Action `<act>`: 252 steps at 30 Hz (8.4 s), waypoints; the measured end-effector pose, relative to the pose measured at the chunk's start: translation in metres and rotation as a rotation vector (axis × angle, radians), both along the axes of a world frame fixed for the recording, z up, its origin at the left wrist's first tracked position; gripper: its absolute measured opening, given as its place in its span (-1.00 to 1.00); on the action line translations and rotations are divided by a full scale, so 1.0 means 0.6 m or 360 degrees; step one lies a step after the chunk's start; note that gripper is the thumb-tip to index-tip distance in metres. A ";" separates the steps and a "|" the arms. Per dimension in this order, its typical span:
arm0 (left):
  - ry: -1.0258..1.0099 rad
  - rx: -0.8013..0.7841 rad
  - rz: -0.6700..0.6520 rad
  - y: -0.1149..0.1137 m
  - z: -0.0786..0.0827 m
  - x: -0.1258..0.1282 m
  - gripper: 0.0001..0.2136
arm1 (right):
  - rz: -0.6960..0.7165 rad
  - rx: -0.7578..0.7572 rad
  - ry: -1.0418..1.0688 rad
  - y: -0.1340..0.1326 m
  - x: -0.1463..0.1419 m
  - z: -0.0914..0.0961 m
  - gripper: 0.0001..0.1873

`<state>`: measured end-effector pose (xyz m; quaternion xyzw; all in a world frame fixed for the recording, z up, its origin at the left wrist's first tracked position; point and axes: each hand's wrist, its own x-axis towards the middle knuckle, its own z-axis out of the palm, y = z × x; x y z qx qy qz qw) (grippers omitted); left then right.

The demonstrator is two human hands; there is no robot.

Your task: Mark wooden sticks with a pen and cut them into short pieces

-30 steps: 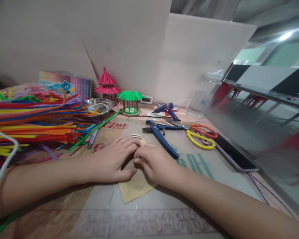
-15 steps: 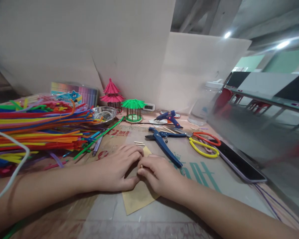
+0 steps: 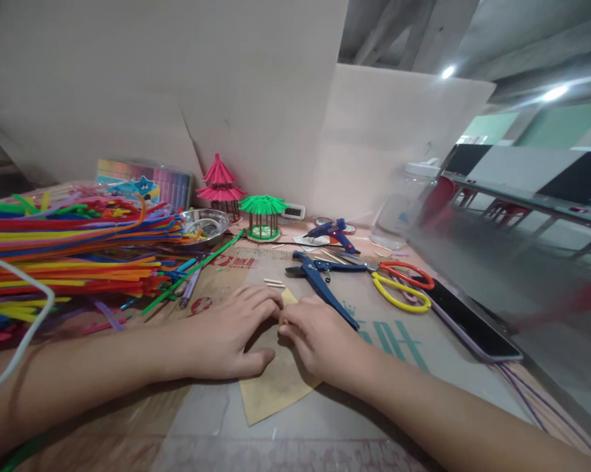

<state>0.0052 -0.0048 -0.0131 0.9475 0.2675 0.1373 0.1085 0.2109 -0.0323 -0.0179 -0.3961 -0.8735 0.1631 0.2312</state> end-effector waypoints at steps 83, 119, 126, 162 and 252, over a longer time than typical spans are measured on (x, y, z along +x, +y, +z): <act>-0.1037 -0.0116 -0.0204 -0.006 0.019 -0.004 -0.95 | -0.0088 -0.0529 0.0902 -0.042 -0.002 0.014 -0.94; 0.0029 0.0480 -0.0478 -0.037 0.013 0.002 -0.74 | -0.0243 0.0052 -0.0444 0.015 0.033 0.019 -0.76; 0.0024 0.0543 -0.0486 -0.037 0.011 0.004 -0.75 | -0.0137 0.0016 -0.0160 0.007 0.013 0.017 -0.71; -0.0019 0.0616 -0.0466 -0.036 0.007 0.004 -0.78 | -0.0017 0.0015 -0.0194 -0.003 0.030 0.006 -0.70; -0.1130 -0.0953 0.0108 -0.021 0.015 0.000 -0.81 | -0.0329 -0.0196 0.0300 -0.010 0.047 0.071 -0.84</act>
